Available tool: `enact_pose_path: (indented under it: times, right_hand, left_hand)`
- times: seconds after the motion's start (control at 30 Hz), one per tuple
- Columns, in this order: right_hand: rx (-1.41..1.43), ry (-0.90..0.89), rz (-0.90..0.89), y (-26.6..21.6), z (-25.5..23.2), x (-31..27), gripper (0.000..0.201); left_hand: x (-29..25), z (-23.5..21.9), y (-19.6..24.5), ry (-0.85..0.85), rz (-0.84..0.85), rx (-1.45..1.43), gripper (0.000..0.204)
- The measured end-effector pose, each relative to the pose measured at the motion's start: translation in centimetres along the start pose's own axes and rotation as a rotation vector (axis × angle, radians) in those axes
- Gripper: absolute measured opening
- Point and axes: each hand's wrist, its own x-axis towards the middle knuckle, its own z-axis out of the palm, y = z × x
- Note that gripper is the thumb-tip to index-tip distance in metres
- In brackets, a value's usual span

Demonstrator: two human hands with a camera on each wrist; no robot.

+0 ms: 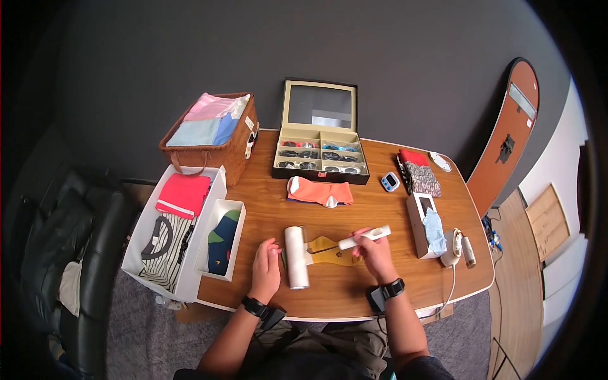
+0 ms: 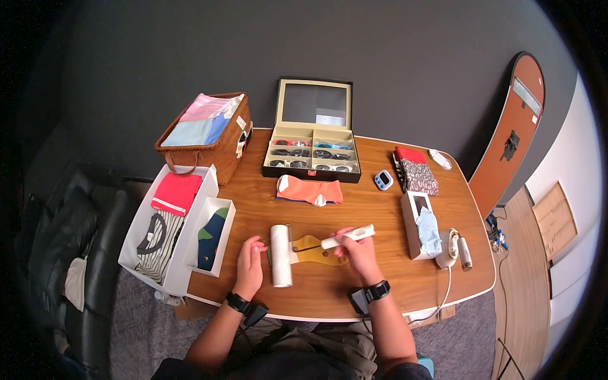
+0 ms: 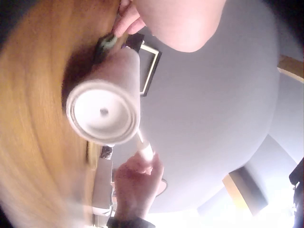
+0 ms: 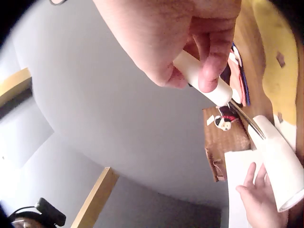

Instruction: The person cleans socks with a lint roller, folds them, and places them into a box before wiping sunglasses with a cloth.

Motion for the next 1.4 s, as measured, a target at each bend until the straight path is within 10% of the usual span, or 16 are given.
enact_pose_path:
  times: [0.27,1.4]
  right_hand:
    - [-0.201,0.101,-0.086,-5.6,-4.5,0.0,0.009]
    - [-0.247,0.099,-0.169,-2.7,-0.6,0.6,0.009]
  left_hand:
    - [0.0,0.1,0.5,-0.030,0.027,0.038,0.035]
    - [0.3,0.1,0.9,-0.039,0.038,0.125,0.035]
